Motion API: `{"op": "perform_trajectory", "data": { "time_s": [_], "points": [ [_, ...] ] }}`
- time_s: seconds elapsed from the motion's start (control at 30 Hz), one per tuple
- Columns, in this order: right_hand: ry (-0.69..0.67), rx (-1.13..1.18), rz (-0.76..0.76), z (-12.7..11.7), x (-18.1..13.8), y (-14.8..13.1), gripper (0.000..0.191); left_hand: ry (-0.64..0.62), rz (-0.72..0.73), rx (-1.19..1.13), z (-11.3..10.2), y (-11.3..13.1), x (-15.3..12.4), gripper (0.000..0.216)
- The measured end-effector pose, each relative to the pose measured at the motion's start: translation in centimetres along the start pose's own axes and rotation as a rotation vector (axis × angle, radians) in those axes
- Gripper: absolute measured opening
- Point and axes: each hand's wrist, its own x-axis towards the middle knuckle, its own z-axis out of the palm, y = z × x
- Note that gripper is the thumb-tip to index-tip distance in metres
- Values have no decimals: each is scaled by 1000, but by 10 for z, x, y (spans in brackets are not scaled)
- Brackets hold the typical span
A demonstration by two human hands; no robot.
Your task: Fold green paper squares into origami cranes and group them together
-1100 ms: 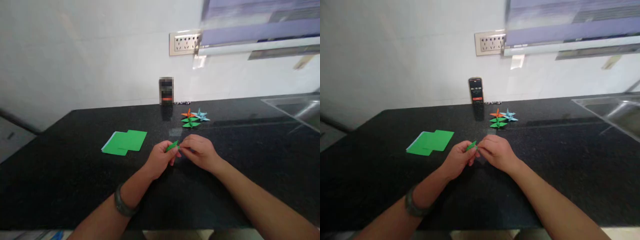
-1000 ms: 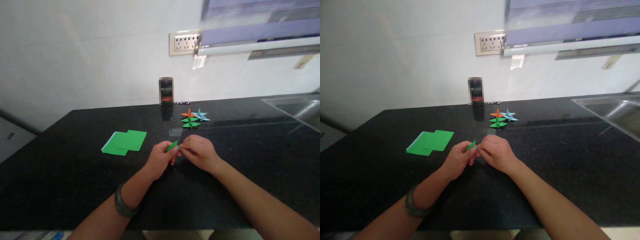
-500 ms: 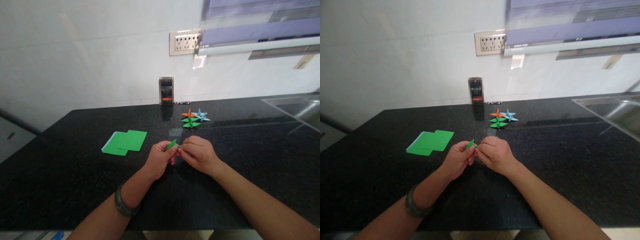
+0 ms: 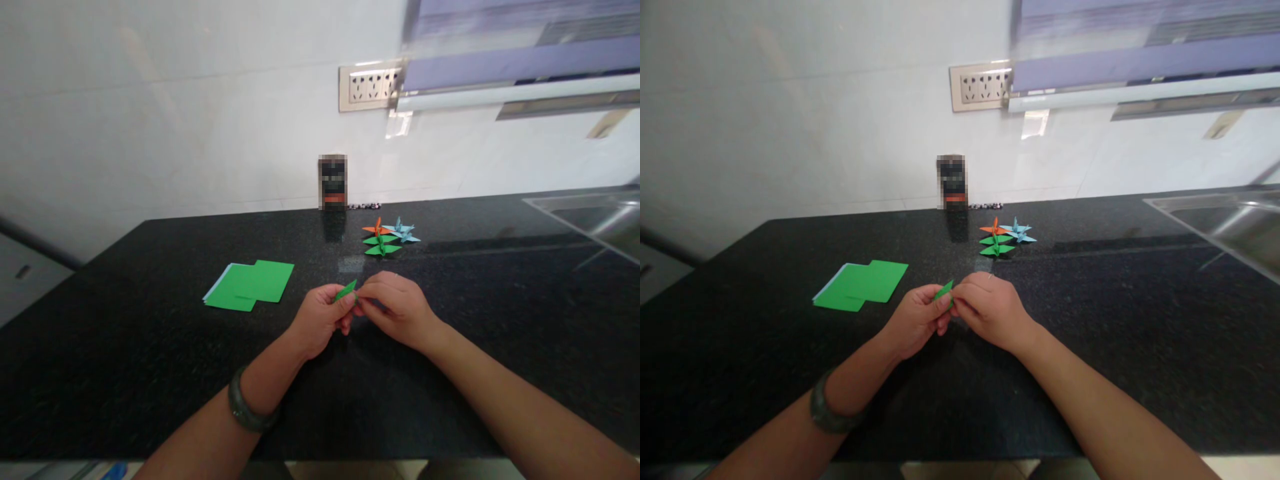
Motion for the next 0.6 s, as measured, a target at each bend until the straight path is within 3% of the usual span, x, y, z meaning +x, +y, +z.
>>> {"op": "perform_trajectory", "data": {
  "time_s": [0.23,0.6],
  "points": [
    [21,-99,-16,0,-1,-4,14,15,-19,-52,1,1,0,25],
    [38,-12,100,4,6,-16,11,124,118,-55,2,0,2,24]
  ]
}}
